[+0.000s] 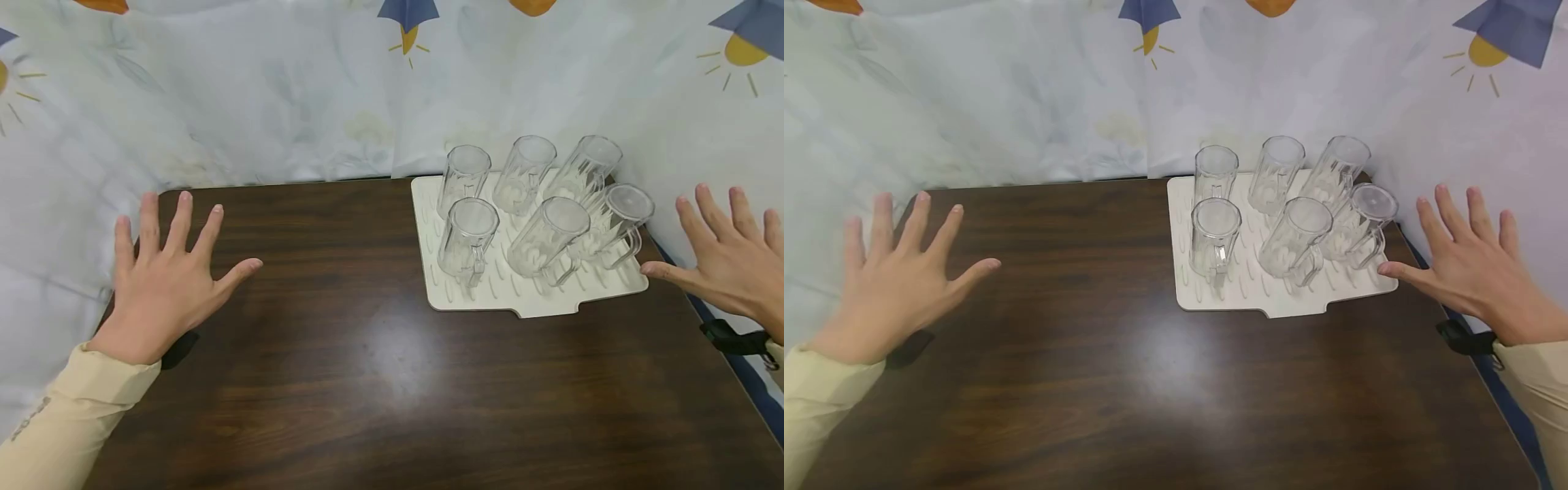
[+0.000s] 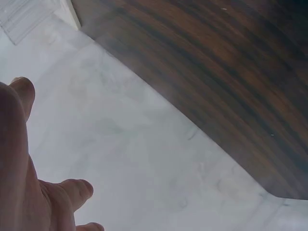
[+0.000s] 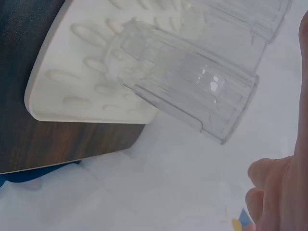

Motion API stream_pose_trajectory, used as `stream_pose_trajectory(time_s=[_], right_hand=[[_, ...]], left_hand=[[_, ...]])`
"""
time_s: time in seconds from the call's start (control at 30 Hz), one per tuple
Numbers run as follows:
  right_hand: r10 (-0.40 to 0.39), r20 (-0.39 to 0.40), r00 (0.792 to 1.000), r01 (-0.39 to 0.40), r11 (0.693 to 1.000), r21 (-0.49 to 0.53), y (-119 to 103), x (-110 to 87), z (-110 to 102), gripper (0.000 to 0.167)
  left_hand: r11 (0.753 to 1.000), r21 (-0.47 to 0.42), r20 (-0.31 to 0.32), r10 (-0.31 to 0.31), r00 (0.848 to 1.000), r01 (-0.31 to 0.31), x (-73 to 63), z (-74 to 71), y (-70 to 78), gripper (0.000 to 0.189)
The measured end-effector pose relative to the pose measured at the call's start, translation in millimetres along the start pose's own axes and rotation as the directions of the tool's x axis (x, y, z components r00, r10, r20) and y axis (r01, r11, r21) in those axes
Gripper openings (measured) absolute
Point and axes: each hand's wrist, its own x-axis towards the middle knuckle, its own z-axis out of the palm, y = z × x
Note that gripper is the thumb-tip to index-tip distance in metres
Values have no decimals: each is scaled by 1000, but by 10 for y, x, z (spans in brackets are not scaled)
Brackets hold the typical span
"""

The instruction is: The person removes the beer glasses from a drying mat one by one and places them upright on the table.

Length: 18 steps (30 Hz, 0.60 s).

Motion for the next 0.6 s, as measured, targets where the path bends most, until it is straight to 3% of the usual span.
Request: stream_pose_trajectory(time_s=[0.17, 0.6], right_hand=[[4, 2, 1000, -4, 1000, 7, 27, 27, -23, 118], [-26, -16, 1000, 26, 1000, -1, 176, 90, 79, 126]], left_hand=[[1000, -4, 11, 10, 1000, -10, 28, -80, 117, 97], [996, -13, -93, 83, 992, -85, 129, -177, 470, 93]])
